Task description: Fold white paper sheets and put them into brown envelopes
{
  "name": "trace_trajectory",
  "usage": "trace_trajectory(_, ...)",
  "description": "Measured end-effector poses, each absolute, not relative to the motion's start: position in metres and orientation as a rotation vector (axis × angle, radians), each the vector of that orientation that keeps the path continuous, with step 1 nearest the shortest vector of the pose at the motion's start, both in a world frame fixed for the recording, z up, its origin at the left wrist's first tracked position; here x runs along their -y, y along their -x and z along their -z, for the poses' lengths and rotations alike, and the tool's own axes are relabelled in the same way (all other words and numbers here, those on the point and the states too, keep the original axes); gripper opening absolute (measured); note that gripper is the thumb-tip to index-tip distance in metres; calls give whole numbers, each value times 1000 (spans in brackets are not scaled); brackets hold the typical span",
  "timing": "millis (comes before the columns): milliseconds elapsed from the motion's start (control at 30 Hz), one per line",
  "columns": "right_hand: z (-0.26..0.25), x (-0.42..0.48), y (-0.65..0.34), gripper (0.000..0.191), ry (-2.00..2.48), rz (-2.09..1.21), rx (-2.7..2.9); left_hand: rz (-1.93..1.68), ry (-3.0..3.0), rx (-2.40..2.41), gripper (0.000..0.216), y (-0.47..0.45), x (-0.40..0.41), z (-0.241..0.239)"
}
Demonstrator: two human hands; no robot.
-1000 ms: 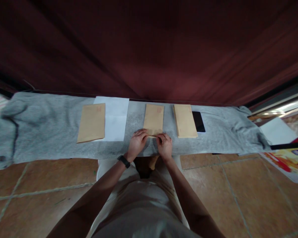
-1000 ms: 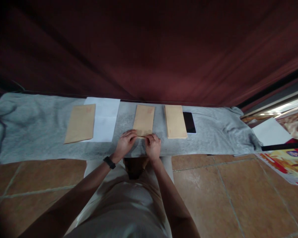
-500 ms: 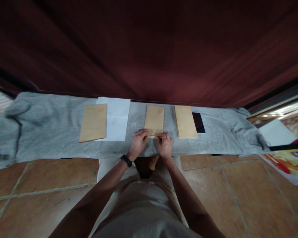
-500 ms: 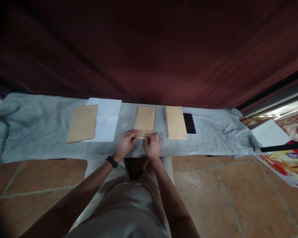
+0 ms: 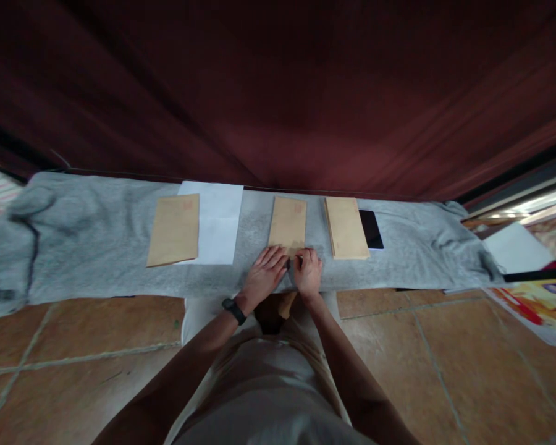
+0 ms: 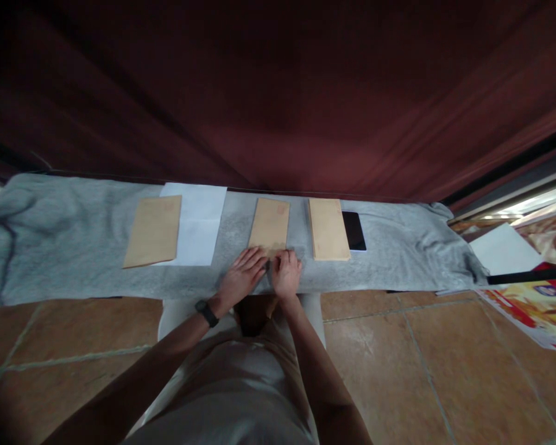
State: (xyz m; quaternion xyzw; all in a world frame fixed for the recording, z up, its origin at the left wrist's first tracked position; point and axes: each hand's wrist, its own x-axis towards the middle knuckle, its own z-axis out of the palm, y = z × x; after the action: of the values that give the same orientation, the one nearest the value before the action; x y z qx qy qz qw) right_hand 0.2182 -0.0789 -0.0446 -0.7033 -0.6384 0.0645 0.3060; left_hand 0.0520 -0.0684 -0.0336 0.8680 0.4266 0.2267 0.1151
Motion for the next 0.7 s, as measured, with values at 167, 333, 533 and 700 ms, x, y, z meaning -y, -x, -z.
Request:
trace_trajectory(167, 44, 81, -219, 17, 1831, -177, 1684, -584, -2579, -1227, 45, -53, 75, 34)
trace_trajectory(333, 44, 94, -217, 31, 1625, -166, 1820, -570, -2618, -1233, 46, -53, 74, 38)
trace_trajectory(533, 45, 108, -205, 43, 1571, -189, 2027, -494, -2651, -1252, 50, -52, 73, 39)
trace_trajectory(700, 47, 108, -203, 45, 1657, -157, 2036, -466, -2658, -1259, 51, -53, 74, 36)
